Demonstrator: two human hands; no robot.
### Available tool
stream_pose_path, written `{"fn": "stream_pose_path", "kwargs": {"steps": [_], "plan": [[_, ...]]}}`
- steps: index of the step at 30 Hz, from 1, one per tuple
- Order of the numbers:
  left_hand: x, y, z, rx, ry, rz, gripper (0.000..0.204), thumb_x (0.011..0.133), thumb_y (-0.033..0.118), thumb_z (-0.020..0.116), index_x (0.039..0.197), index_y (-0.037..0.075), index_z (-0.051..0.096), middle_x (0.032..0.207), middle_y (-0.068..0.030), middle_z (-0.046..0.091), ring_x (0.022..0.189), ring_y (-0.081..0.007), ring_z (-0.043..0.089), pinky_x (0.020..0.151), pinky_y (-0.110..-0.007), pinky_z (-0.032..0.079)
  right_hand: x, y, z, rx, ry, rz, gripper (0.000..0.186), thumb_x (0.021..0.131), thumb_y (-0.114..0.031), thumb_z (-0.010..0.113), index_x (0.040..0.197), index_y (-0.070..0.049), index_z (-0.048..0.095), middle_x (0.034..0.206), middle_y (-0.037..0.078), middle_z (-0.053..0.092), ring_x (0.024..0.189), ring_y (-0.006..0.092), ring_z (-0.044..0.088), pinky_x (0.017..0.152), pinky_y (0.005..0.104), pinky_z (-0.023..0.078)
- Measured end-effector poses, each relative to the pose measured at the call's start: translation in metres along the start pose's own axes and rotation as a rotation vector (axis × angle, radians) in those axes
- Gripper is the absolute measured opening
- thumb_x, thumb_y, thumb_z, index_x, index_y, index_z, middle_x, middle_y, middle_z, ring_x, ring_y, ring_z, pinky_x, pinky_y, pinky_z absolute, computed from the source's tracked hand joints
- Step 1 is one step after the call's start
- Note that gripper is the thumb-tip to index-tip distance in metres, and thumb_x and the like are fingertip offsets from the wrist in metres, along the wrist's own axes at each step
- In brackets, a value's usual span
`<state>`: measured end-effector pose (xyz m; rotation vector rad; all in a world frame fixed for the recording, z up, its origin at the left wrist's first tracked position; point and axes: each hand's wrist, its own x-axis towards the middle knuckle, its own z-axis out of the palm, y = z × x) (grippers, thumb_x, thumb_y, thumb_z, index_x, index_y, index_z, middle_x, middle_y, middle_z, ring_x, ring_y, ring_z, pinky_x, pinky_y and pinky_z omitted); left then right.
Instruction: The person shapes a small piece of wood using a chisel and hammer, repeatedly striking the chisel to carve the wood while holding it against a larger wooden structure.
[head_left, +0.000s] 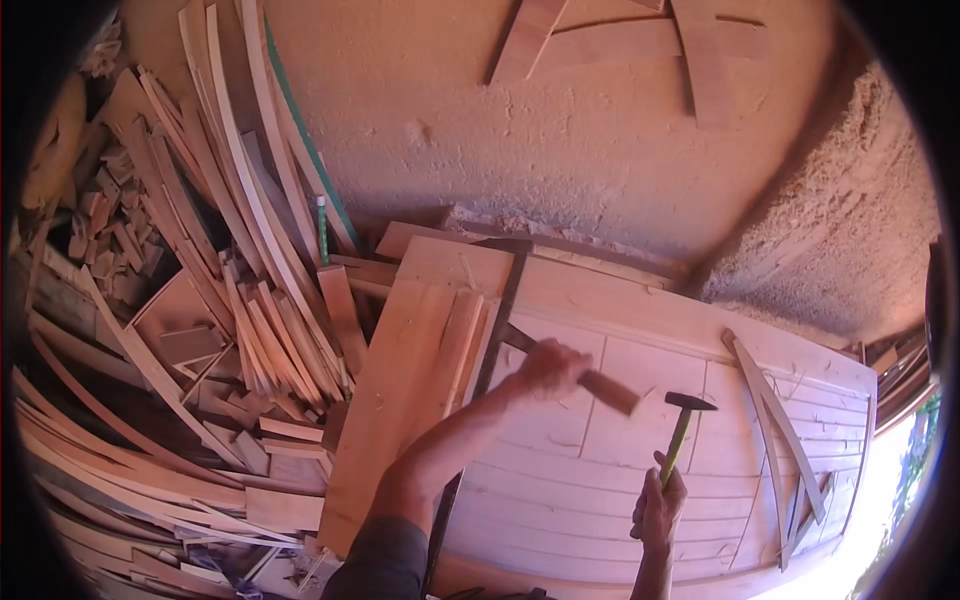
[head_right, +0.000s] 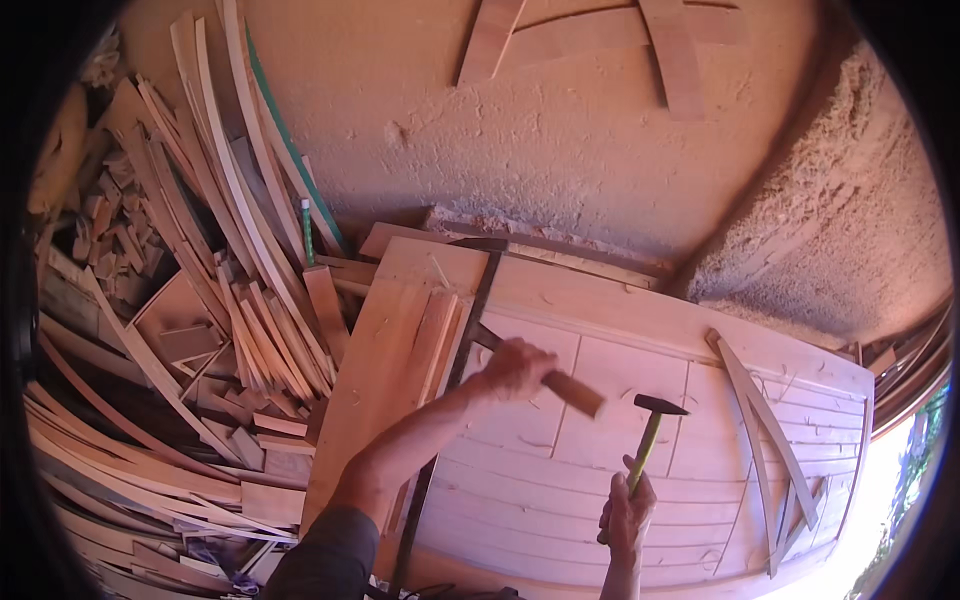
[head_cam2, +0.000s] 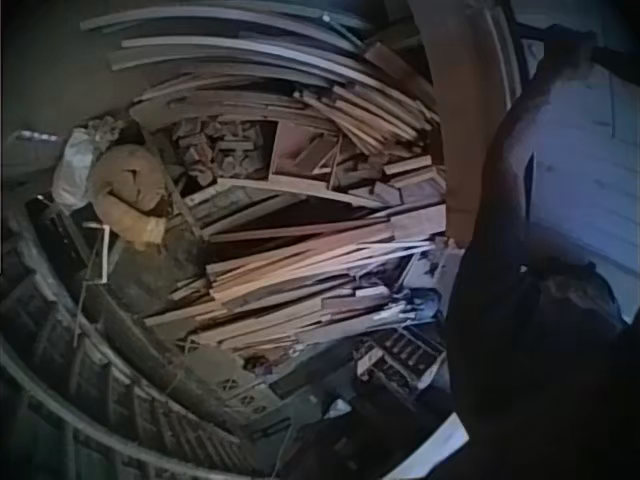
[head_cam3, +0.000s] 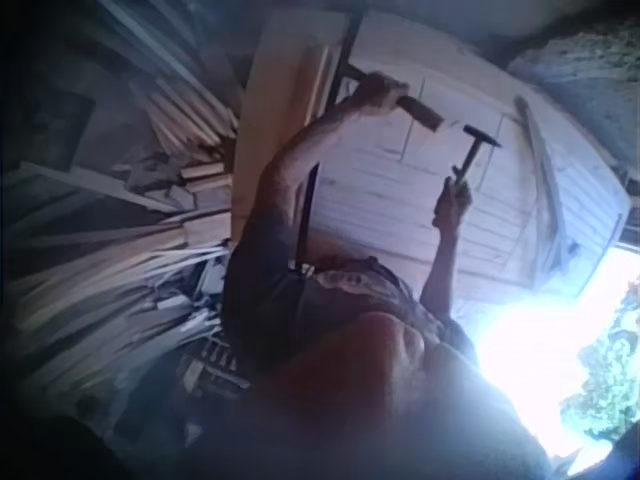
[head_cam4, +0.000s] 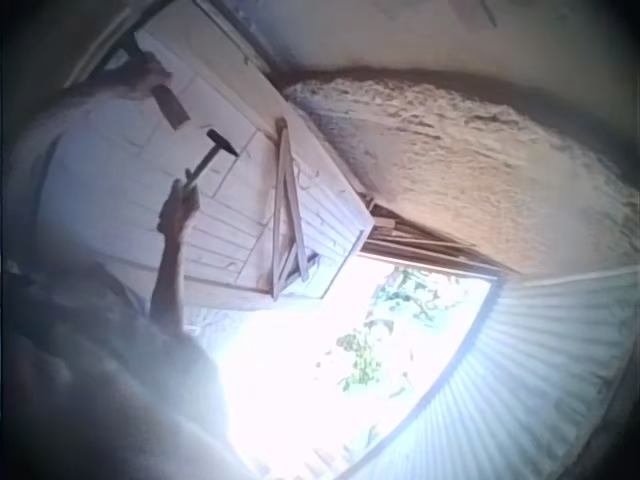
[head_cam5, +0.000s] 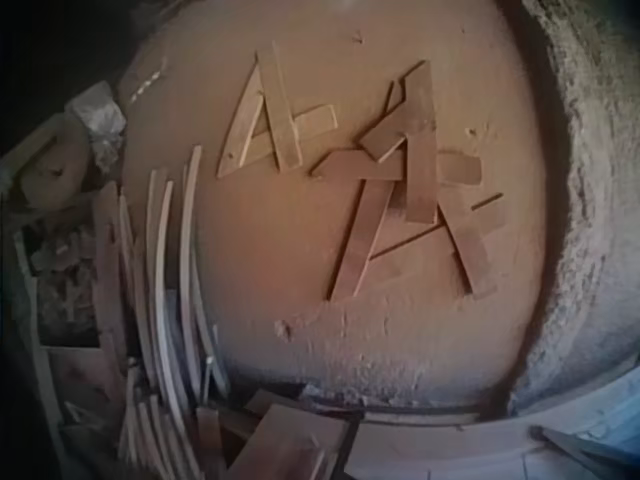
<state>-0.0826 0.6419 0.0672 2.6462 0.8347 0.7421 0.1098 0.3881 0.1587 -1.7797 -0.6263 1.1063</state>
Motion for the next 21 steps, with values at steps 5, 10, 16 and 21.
{"fn": "stream_pose_path", "kwargs": {"steps": [5,10,16,21], "plan": [[0.033,-0.079,-0.011,0.063,0.094,-0.2,0.024,0.071,0.029,0.075,0.085,0.014,0.062,0.069,-0.0105,0.066,0.068,-0.0331,0.069,0.06,-0.047,0.053,0.004,0.025,0.032,0.115,-0.092,0.01,0.042,0.104,-0.024,0.048,0.142,-0.005,0.042,0.054,-0.004,0.041,0.034,0.0061,0.038,0.029,0.0229,0.032],[0.048,-0.116,-0.012,0.113,0.072,-0.255,0.032,0.072,0.035,0.078,0.088,0.013,0.061,0.071,-0.0103,0.067,0.072,-0.0343,0.068,0.064,-0.049,0.052,0.007,0.038,0.066,0.208,-0.193,0.063,0.026,0.105,-0.028,0.048,0.124,-0.009,0.049,0.058,-0.002,0.044,0.034,0.0066,0.037,0.028,0.0244,0.031],[0.056,-0.125,-0.009,0.077,0.016,-0.289,0.032,0.072,0.036,0.079,0.087,0.013,0.063,0.072,-0.0114,0.067,0.073,-0.0346,0.069,0.065,-0.049,0.052,0.034,0.019,0.092,0.269,-0.119,0.039,0.044,0.105,-0.033,0.048,0.141,-0.007,0.041,0.062,0.001,0.048,0.035,0.0069,0.038,0.029,0.0236,0.03],[0.064,-0.132,0.004,0.098,0.013,-0.342,0.029,0.073,0.037,0.076,0.086,0.013,0.065,0.073,-0.0118,0.07,0.073,-0.0336,0.071,0.065,-0.047,0.055,0.104,-0.014,0.071,0.254,0.072,-0.207,0.059,0.105,-0.03,0.049,0.156,-0.012,0.026,0.066,0.0,0.048,0.037,0.0059,0.038,0.029,0.0224,0.029]]}}
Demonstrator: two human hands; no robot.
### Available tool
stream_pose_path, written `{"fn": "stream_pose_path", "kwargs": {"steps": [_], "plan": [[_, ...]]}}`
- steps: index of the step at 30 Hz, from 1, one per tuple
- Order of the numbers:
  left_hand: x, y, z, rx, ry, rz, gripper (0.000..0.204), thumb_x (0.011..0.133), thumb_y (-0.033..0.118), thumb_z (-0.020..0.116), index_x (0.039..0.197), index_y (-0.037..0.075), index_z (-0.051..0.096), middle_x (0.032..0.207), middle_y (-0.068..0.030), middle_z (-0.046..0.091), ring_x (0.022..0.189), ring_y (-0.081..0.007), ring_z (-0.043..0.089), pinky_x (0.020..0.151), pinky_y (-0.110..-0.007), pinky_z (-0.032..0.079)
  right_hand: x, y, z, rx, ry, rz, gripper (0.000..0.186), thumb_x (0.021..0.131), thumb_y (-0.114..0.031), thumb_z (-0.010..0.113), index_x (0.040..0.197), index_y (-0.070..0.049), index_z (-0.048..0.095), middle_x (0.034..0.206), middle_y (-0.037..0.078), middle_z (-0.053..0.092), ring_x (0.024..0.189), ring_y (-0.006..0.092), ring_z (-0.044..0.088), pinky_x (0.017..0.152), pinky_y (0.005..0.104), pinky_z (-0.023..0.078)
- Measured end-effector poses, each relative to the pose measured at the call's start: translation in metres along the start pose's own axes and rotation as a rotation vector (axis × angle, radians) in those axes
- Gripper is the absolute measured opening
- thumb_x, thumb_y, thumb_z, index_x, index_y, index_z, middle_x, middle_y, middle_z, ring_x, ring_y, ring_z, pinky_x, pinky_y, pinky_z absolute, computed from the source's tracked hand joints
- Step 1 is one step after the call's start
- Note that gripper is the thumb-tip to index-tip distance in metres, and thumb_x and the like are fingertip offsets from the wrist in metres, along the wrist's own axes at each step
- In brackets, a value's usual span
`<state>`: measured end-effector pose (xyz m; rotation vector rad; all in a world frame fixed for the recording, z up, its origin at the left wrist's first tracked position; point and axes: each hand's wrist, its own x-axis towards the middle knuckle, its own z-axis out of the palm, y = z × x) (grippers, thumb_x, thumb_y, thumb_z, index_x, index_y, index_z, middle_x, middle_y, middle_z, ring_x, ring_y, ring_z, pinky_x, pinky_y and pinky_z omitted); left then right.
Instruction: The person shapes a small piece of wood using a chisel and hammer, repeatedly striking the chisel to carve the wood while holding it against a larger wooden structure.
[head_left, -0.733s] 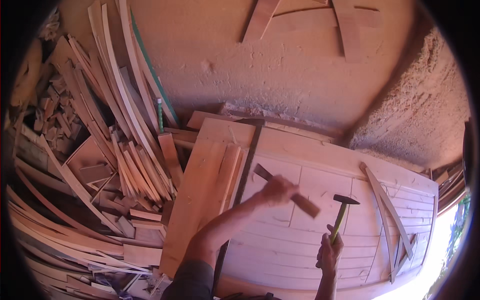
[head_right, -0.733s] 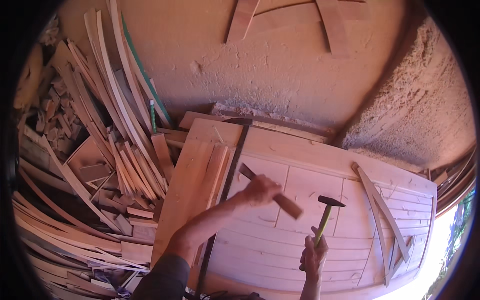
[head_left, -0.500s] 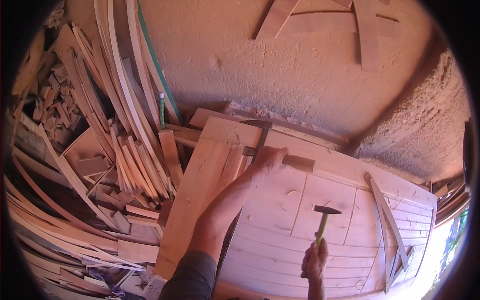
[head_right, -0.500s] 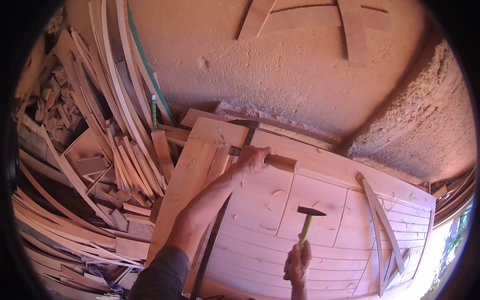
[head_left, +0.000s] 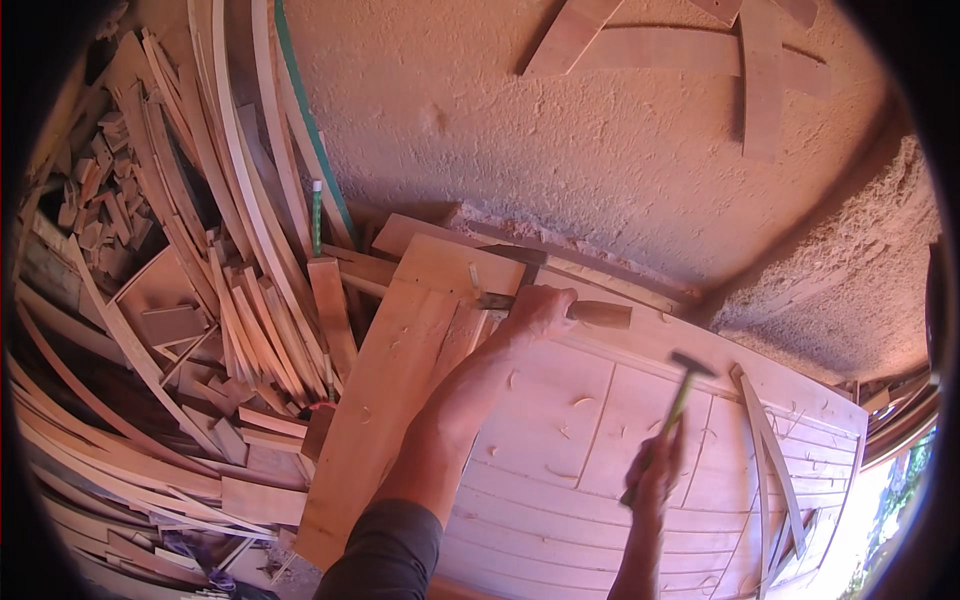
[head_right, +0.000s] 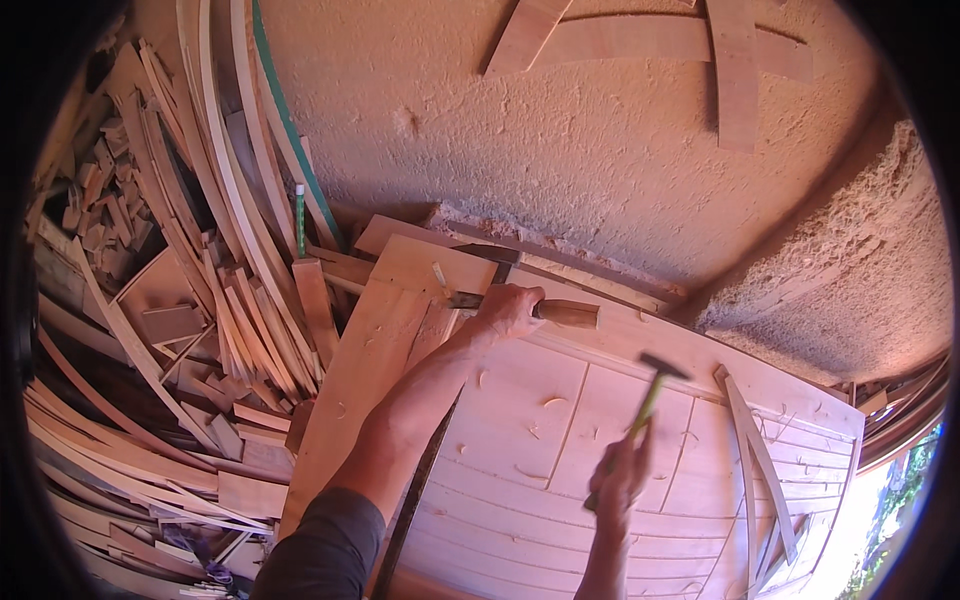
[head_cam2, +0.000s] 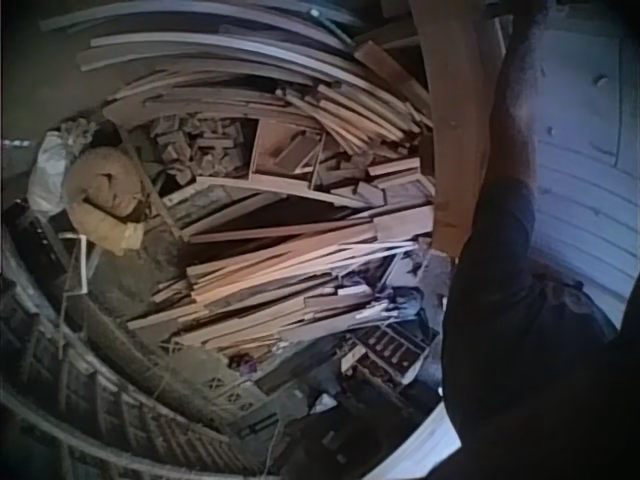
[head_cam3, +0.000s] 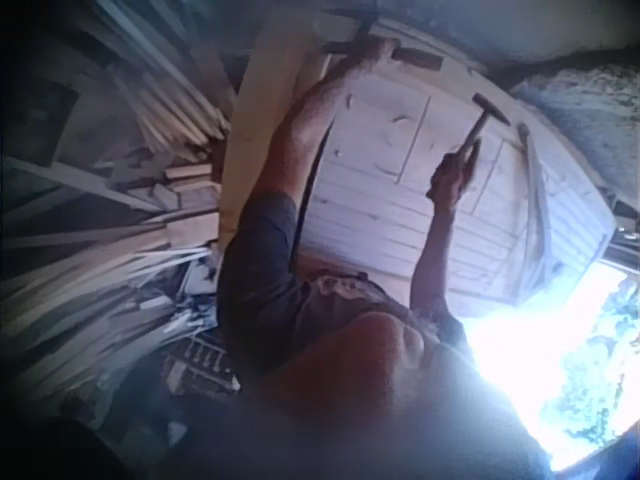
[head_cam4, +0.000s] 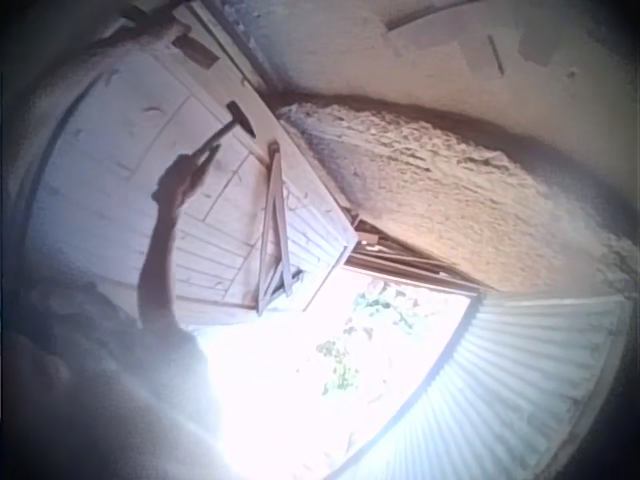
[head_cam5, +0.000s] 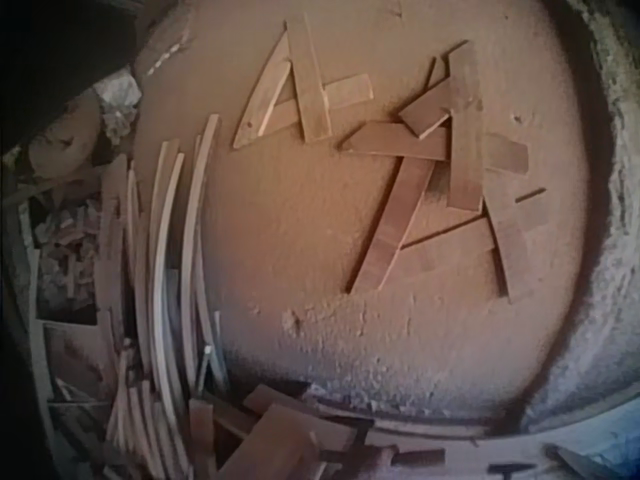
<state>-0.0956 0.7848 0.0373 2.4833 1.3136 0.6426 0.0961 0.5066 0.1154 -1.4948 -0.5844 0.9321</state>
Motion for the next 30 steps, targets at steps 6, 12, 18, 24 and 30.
{"fn": "stream_pose_path", "kwargs": {"steps": [6,12,18,24,30], "plan": [[-0.005,0.002,0.002,0.011,-0.023,0.013,0.024,0.072,0.032,0.073,0.085,0.013,0.066,0.072,-0.013,0.069,0.072,-0.0341,0.071,0.065,-0.047,0.055,0.042,-0.025,0.037,0.068,-0.039,0.107,0.054,0.105,-0.029,0.049,0.156,-0.024,0.03,0.057,-0.006,0.037,0.038,0.0046,0.034,0.031,0.0222,0.029],[-0.023,0.001,-0.007,-0.081,0.011,0.017,0.026,0.073,0.028,0.076,0.091,0.013,0.064,0.079,-0.0135,0.07,0.077,-0.0358,0.069,0.066,-0.047,0.053,0.044,-0.026,0.024,-0.145,-0.157,0.095,0.056,0.106,-0.027,0.047,0.158,-0.027,0.026,0.056,-0.007,0.034,0.038,0.003,0.032,0.031,0.0229,0.029],[-0.068,0.019,-0.082,-0.796,0.981,-0.245,0.026,0.083,0.006,0.073,0.104,0.009,0.059,0.076,-0.0002,0.057,0.072,-0.0138,0.061,0.058,-0.031,0.046,-0.004,-0.03,0.037,-0.171,-0.288,0.094,0.059,0.105,-0.021,0.046,0.159,-0.021,0.021,0.059,-0.005,0.038,0.04,0.0037,0.033,0.032,0.0225,0.032],[-0.123,-0.103,-0.093,-1.515,1.381,-0.47,0.029,0.093,0.005,0.066,0.115,0.01,0.048,0.094,-0.0006,0.058,0.08,-0.0095,0.059,0.063,-0.024,0.046,-0.022,-0.069,0.093,-0.302,-0.613,-0.07,0.062,0.102,-0.008,0.045,0.159,-0.013,0.02,0.061,-0.005,0.043,0.043,0.0033,0.038,0.037,0.0224,0.037],[-0.126,-0.102,-0.066,-1.461,1.637,-0.594,0.045,0.091,0.001,0.067,0.124,0.007,0.038,0.1,-0.0087,0.059,0.086,-0.0146,0.062,0.075,-0.031,0.055,-0.03,-0.093,0.16,-0.523,-0.754,-0.202,0.059,0.1,-0.008,0.051,0.155,-0.009,0.032,0.064,0.0,0.053,0.054,0.0072,0.048,0.049,0.0272,0.041]]}}
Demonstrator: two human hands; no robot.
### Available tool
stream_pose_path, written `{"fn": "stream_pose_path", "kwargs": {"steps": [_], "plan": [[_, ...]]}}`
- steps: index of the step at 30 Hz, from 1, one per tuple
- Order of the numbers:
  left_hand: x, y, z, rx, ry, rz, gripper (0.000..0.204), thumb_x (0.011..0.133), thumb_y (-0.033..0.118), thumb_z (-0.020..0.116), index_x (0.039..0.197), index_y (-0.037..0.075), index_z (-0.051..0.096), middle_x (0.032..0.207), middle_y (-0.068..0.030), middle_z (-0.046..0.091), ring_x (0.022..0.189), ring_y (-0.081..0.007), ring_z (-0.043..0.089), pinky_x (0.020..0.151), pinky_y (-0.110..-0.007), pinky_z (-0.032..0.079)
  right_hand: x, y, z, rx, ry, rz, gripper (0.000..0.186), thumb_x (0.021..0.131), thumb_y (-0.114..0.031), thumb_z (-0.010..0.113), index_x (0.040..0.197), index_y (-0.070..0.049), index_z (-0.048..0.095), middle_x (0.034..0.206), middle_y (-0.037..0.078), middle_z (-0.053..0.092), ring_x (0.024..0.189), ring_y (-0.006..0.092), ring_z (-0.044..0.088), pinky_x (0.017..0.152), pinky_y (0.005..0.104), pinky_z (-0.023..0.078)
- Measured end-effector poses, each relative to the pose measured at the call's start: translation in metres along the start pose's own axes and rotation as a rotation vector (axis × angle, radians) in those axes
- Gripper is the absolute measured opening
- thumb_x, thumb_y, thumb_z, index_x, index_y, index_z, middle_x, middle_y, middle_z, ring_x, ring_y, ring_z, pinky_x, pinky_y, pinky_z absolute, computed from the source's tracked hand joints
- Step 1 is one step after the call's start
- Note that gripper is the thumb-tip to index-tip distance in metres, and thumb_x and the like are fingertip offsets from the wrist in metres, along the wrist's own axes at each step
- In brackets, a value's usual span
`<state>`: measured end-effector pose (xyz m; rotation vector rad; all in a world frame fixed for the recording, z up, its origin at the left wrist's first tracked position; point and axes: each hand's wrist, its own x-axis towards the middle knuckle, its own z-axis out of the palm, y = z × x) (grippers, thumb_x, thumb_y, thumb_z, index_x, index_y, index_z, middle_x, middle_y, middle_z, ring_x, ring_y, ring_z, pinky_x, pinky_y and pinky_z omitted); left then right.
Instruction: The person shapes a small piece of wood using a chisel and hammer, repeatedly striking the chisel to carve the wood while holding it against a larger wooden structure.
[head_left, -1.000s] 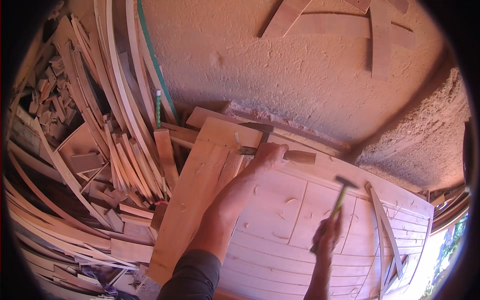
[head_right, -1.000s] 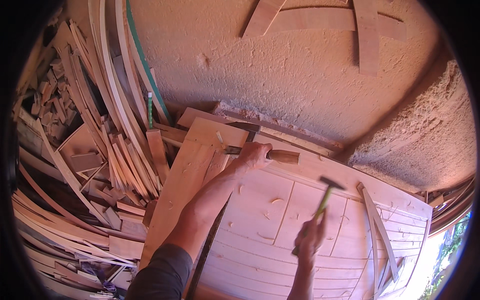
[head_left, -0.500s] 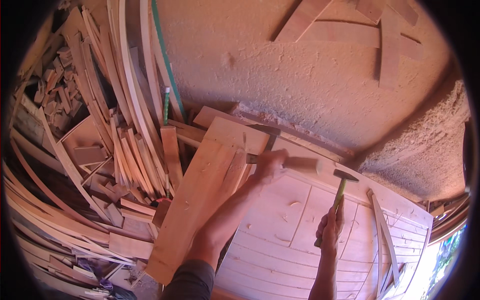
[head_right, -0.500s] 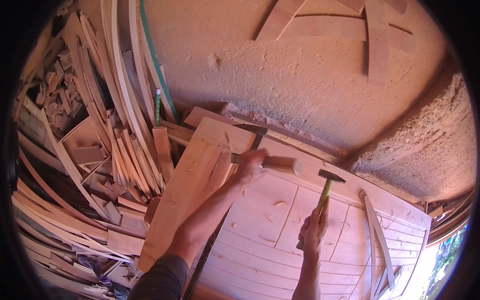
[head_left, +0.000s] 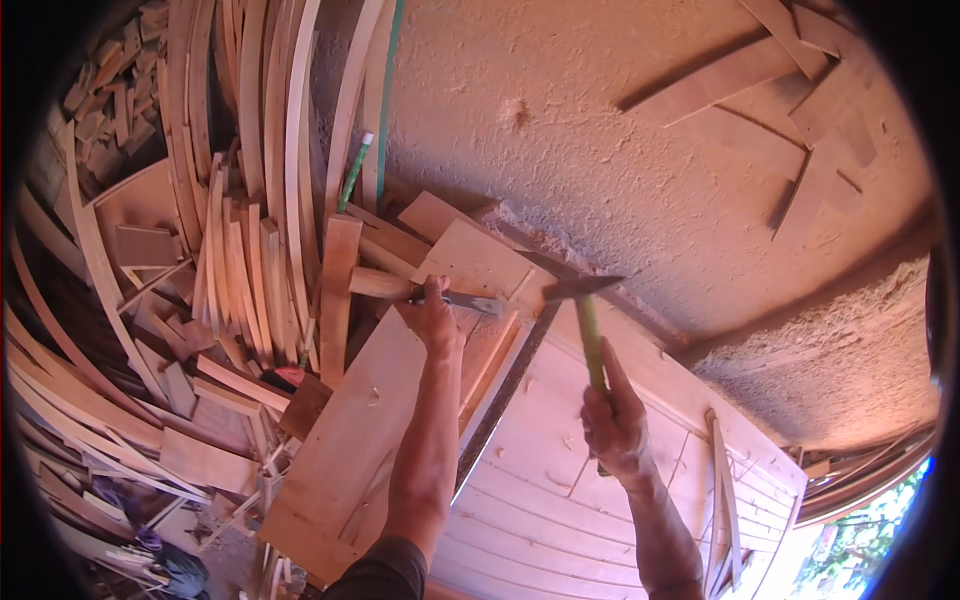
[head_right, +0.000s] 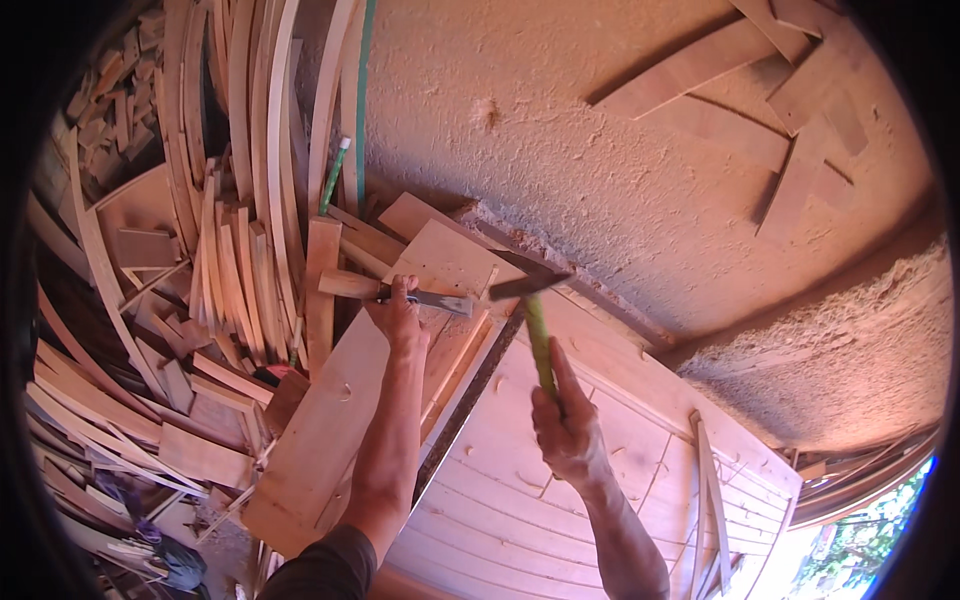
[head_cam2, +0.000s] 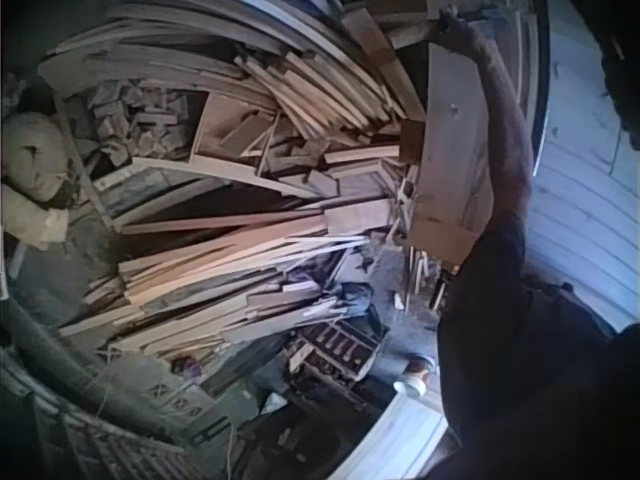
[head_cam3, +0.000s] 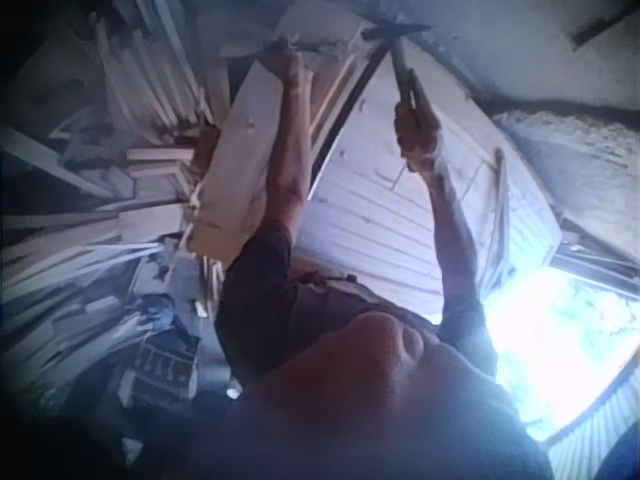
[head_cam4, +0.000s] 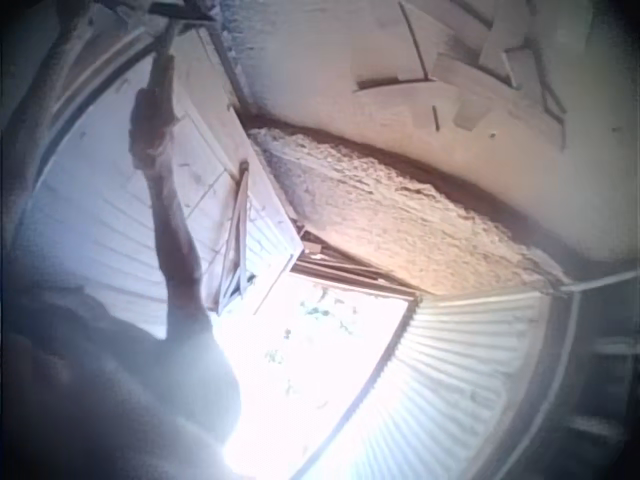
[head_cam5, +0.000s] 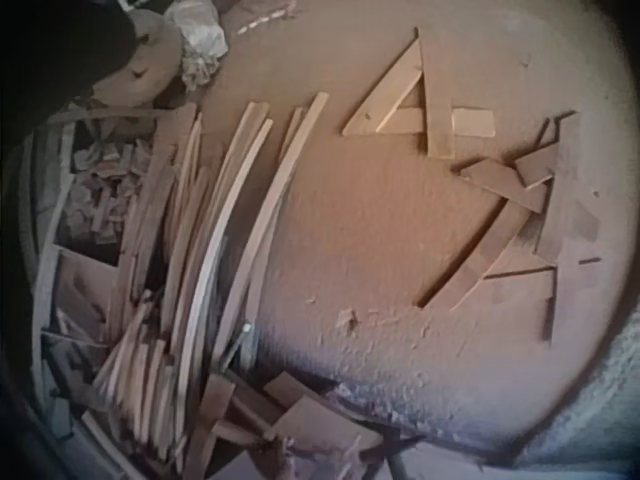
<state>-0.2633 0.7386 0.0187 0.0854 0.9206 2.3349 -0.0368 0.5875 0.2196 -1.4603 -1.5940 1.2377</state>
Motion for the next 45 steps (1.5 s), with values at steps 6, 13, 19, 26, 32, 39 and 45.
{"fn": "stream_pose_path", "kwargs": {"steps": [6,13,19,26,32,39,45], "plan": [[-0.005,-0.022,-0.007,0.073,0.107,0.057,0.055,0.091,0.001,0.066,0.134,0.002,0.032,0.109,-0.011,0.055,0.094,-0.0175,0.061,0.088,-0.034,0.056,0.062,-0.063,0.034,-0.576,-0.181,-0.31,0.051,0.097,-0.011,0.055,0.147,-0.006,0.043,0.075,0.018,0.066,0.063,0.0257,0.063,0.058,0.0403,0.048],[-0.012,-0.01,-0.001,-0.056,0.02,0.081,0.063,0.09,0.003,0.069,0.139,0.001,0.03,0.125,-0.0144,0.051,0.105,-0.0204,0.058,0.093,-0.033,0.051,0.132,-0.132,0.09,-1.399,-0.494,-0.561,0.052,0.098,-0.015,0.057,0.148,-0.022,0.045,0.091,0.012,0.063,0.081,0.0238,0.068,0.062,0.0391,0.056],[-0.008,-0.018,0.001,0.115,-0.16,0.288,0.073,0.084,0.022,0.081,0.138,0.0,0.037,0.126,-0.0136,0.052,0.116,-0.0224,0.053,0.099,-0.035,0.044,0.143,-0.176,0.153,-1.299,-0.497,-1.106,0.057,0.095,-0.011,0.059,0.147,-0.032,0.046,0.085,0.01,0.064,0.07,0.0245,0.068,0.062,0.0361,0.061],[0.024,-0.029,-0.007,0.302,-0.129,0.242,0.075,0.081,0.039,0.081,0.131,0.0,0.043,0.12,-0.0113,0.053,0.111,-0.021,0.052,0.094,-0.035,0.043,0.144,-0.212,0.184,-1.221,-0.466,-1.142,0.058,0.096,-0.013,0.059,0.148,-0.033,0.044,0.087,0.009,0.064,0.074,0.0205,0.067,0.062,0.0326,0.06],[0.003,-0.012,0.006,0.227,-0.062,0.154,0.077,0.08,0.036,0.084,0.134,0.002,0.042,0.124,-0.0087,0.054,0.115,-0.0196,0.052,0.099,-0.033,0.041,0.182,-0.165,0.197,-1.583,-0.524,-1.015,0.048,0.097,-0.027,0.059,0.144,-0.035,0.05,0.077,0.004,0.062,0.068,0.0125,0.062,0.055,0.0256,0.055],[0.01,-0.004,0.011,0.332,-0.016,0.085,0.04,0.089,0.005,0.066,0.12,-0.004,0.044,0.101,-0.0118,0.058,0.083,-0.0177,0.061,0.081,-0.032,0.053,0.196,-0.183,0.211,-1.489,-0.491,-0.736,0.031,0.094,-0.02,0.061,0.124,-0.025,0.066,0.102,0.003,0.07,0.09,0.0203,0.069,0.075,0.0343,0.059],[0.059,-0.01,0.017,0.14,-0.367,-0.17,0.042,0.09,0.013,0.072,0.122,0.005,0.045,0.102,-0.006,0.058,0.084,-0.0173,0.066,0.071,-0.033,0.052,0.232,-0.191,0.183,-1.605,-0.499,-0.826,0.059,0.095,-0.009,0.057,0.147,-0.034,0.046,0.108,0.008,0.068,0.091,0.0222,0.068,0.071,0.0325,0.061]]}}
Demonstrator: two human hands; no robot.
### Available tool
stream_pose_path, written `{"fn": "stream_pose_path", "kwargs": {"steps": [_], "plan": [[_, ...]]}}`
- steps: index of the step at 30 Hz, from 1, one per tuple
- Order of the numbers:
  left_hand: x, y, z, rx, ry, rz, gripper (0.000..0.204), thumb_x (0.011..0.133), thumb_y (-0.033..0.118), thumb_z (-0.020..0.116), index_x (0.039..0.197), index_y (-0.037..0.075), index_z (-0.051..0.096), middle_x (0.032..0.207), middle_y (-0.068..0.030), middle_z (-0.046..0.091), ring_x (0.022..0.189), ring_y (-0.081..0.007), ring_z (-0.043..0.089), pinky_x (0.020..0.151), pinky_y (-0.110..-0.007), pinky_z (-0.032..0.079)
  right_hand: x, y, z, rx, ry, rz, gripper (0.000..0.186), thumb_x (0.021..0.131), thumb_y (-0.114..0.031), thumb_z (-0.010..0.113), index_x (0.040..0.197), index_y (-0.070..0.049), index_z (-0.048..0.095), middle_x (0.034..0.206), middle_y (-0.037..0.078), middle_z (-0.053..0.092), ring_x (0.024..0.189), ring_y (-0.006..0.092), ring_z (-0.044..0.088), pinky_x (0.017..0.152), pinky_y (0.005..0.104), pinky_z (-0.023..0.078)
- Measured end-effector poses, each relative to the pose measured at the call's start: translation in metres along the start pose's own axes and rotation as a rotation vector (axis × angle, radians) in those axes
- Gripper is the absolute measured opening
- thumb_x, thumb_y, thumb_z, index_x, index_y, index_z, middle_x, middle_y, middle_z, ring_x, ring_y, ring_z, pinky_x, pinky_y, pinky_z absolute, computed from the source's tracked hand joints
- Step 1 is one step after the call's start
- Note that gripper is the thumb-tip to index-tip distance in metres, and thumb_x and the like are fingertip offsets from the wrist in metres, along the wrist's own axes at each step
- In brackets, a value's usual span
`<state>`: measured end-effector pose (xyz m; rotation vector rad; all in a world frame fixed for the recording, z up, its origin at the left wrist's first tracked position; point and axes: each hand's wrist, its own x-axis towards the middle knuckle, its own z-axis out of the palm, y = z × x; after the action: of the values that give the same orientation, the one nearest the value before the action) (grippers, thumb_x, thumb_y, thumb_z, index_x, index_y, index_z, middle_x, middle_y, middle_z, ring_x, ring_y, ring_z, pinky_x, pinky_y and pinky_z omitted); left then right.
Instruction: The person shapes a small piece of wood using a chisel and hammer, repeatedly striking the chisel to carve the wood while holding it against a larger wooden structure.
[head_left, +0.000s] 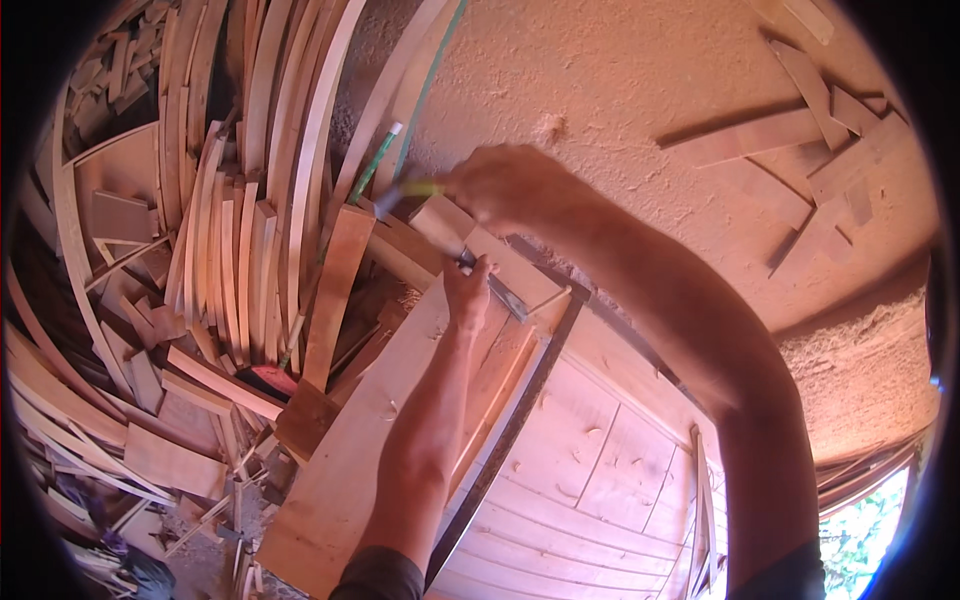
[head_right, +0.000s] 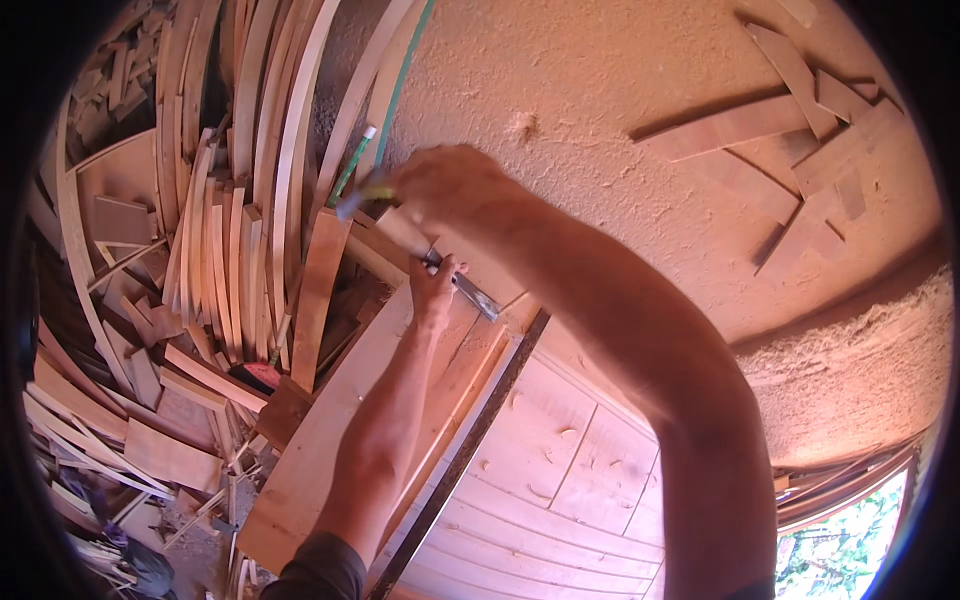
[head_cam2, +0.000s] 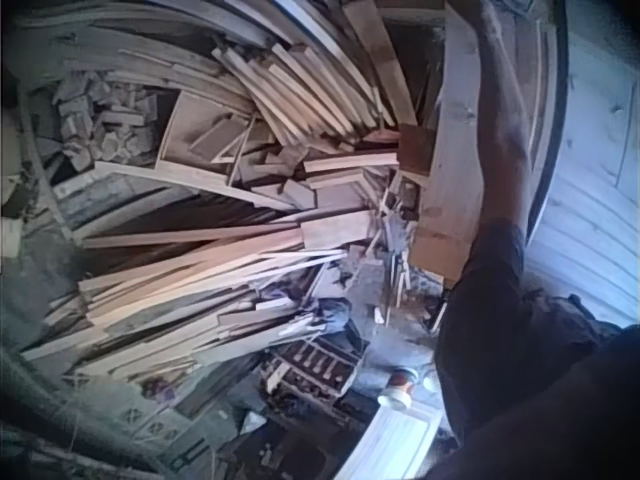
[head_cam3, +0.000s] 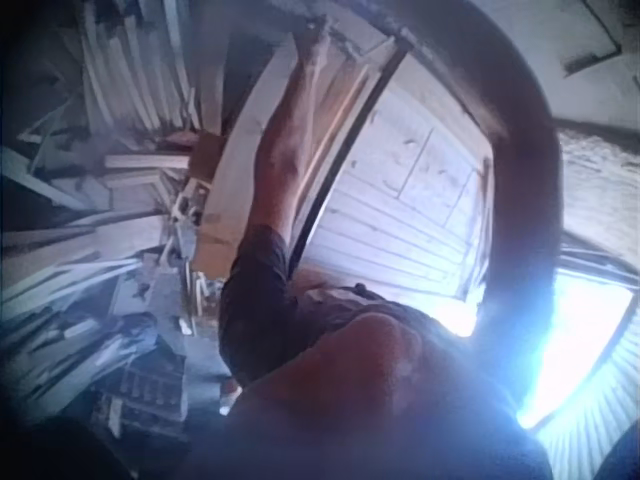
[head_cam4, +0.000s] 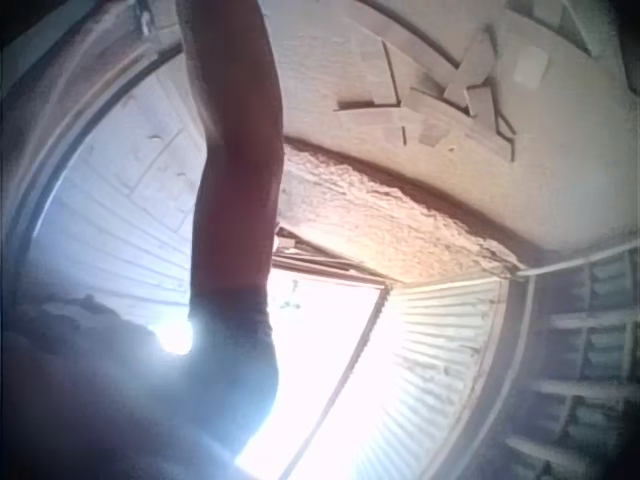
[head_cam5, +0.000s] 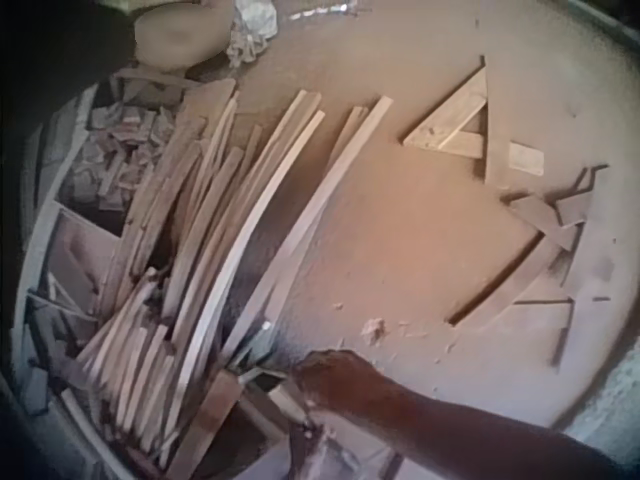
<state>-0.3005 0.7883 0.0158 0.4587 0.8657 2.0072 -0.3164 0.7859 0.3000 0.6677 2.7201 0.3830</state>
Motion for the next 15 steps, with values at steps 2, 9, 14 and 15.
{"fn": "stream_pose_path", "kwargs": {"steps": [2,9,14,15], "plan": [[0.016,0.0,0.012,0.058,-0.075,-0.136,0.034,0.088,0.0,0.064,0.117,-0.001,0.046,0.093,-0.0082,0.056,0.078,-0.0158,0.062,0.073,-0.031,0.057,0.011,0.03,-0.001,0.003,0.086,0.074,0.058,0.094,-0.01,0.058,0.146,-0.032,0.047,0.108,0.009,0.068,0.097,0.0225,0.067,0.075,0.0348,0.061],[0.034,-0.001,0.03,0.132,-0.201,-0.235,0.031,0.087,0.002,0.065,0.111,-0.001,0.046,0.09,-0.0069,0.055,0.075,-0.0167,0.063,0.068,-0.03,0.058,0.029,0.051,0.008,-0.006,-0.149,0.34,0.052,0.094,-0.01,0.056,0.143,-0.026,0.052,0.118,0.007,0.066,0.106,0.0248,0.065,0.084,0.0416,0.06],[0.014,0.004,0.023,0.154,-0.078,-0.081,0.031,0.094,0.005,0.064,0.118,0.004,0.046,0.097,-0.0056,0.056,0.072,-0.0129,0.058,0.069,-0.03,0.059,-0.017,0.064,0.019,0.234,0.019,0.327,0.044,0.099,-0.018,0.054,0.142,-0.023,0.054,0.103,0.011,0.07,0.088,0.0256,0.067,0.076,0.0423,0.055],[0.003,0.008,0.028,0.162,0.04,-0.012,0.029,0.093,0.006,0.065,0.117,0.003,0.049,0.092,-0.0039,0.056,0.066,-0.0112,0.055,0.065,-0.029,0.057,-0.038,0.053,0.017,0.345,0.103,0.417,0.044,0.099,-0.02,0.055,0.143,-0.023,0.053,0.096,0.011,0.072,0.079,0.0261,0.066,0.073,0.0419,0.053]]}}
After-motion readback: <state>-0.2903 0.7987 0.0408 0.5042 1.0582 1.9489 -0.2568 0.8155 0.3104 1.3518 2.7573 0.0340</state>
